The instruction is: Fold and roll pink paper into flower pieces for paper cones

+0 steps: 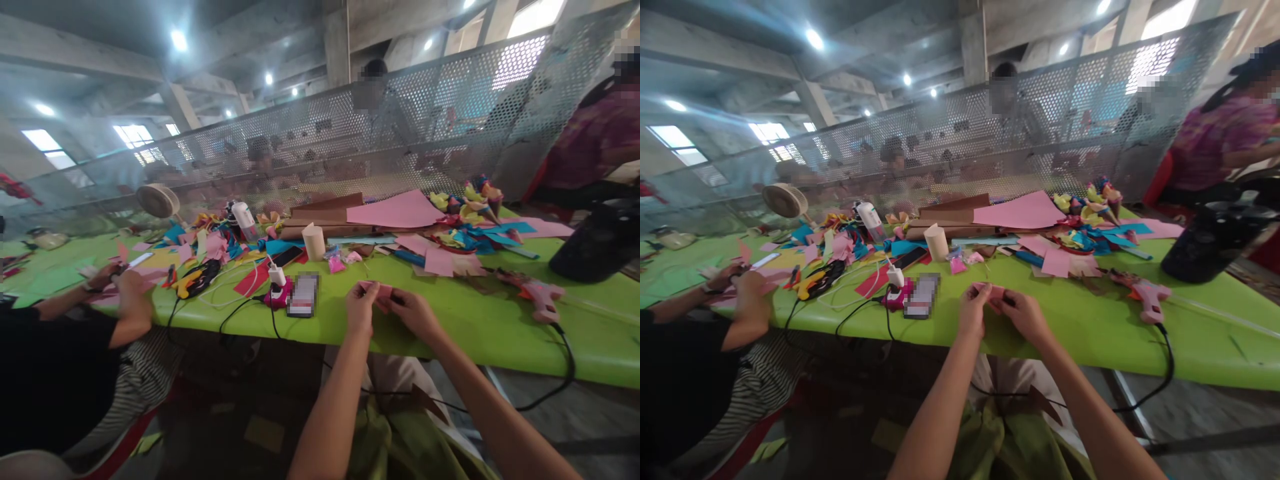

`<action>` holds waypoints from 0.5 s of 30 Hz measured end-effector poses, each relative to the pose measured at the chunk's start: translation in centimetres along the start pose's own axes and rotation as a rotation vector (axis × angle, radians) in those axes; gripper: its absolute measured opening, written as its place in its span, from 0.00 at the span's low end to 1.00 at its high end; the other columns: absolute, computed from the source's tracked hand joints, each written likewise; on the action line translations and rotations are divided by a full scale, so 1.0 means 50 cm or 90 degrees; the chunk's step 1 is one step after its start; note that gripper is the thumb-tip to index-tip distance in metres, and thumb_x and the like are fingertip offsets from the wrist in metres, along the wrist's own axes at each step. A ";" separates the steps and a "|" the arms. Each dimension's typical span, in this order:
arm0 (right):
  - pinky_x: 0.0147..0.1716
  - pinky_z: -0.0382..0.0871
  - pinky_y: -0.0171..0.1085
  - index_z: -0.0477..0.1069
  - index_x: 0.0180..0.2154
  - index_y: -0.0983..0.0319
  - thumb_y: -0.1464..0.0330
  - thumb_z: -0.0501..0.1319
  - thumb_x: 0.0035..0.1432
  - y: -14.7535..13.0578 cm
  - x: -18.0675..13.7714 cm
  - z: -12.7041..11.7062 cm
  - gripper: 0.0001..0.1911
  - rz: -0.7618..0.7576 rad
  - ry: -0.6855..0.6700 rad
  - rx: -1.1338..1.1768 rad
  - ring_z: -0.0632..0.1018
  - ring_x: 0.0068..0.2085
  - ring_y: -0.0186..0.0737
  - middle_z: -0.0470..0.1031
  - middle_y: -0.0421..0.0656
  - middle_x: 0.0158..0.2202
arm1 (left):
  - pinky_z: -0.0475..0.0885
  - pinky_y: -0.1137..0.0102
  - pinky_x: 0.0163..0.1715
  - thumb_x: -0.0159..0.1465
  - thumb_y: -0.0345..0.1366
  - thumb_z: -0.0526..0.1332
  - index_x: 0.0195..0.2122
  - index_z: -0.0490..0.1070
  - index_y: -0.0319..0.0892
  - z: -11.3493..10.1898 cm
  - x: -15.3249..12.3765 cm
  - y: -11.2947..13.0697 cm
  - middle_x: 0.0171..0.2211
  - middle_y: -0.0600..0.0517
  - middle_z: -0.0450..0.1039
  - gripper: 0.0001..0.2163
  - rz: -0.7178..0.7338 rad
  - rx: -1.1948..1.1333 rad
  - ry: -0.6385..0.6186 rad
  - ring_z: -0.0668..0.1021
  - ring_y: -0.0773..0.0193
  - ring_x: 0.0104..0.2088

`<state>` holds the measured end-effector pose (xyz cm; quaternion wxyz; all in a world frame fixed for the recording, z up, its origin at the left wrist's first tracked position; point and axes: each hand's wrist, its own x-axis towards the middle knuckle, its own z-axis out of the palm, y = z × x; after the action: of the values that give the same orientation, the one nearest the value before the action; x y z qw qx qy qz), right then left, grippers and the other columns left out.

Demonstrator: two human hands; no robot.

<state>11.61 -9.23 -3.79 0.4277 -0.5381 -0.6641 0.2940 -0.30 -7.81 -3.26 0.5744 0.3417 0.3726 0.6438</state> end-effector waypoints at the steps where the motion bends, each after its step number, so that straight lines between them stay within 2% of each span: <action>1: 0.27 0.60 0.36 0.75 0.27 0.61 0.53 0.58 0.52 -0.001 0.000 0.000 0.19 0.002 0.001 0.002 0.71 0.27 0.42 0.74 0.40 0.22 | 0.64 0.74 0.25 0.45 0.46 0.72 0.22 0.70 0.39 0.000 0.000 0.001 0.20 0.56 0.69 0.17 0.006 -0.006 0.003 0.69 0.70 0.23; 6: 0.26 0.60 0.35 0.74 0.26 0.62 0.53 0.58 0.52 -0.004 -0.001 -0.003 0.19 0.006 0.002 0.014 0.70 0.25 0.40 0.73 0.40 0.21 | 0.64 0.74 0.30 0.46 0.44 0.72 0.23 0.70 0.39 -0.001 0.002 0.004 0.21 0.57 0.69 0.16 0.040 -0.032 0.026 0.69 0.70 0.25; 15: 0.26 0.60 0.35 0.74 0.25 0.62 0.53 0.58 0.52 -0.004 0.002 -0.003 0.19 0.003 0.005 0.022 0.71 0.25 0.40 0.73 0.40 0.22 | 0.63 0.73 0.31 0.45 0.44 0.72 0.22 0.69 0.40 -0.003 0.004 0.000 0.21 0.58 0.68 0.16 0.037 -0.031 0.039 0.69 0.70 0.25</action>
<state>11.66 -9.21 -3.52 0.4387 -0.5336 -0.6559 0.3042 -0.47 -7.60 -3.34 0.5520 0.3183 0.3645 0.6791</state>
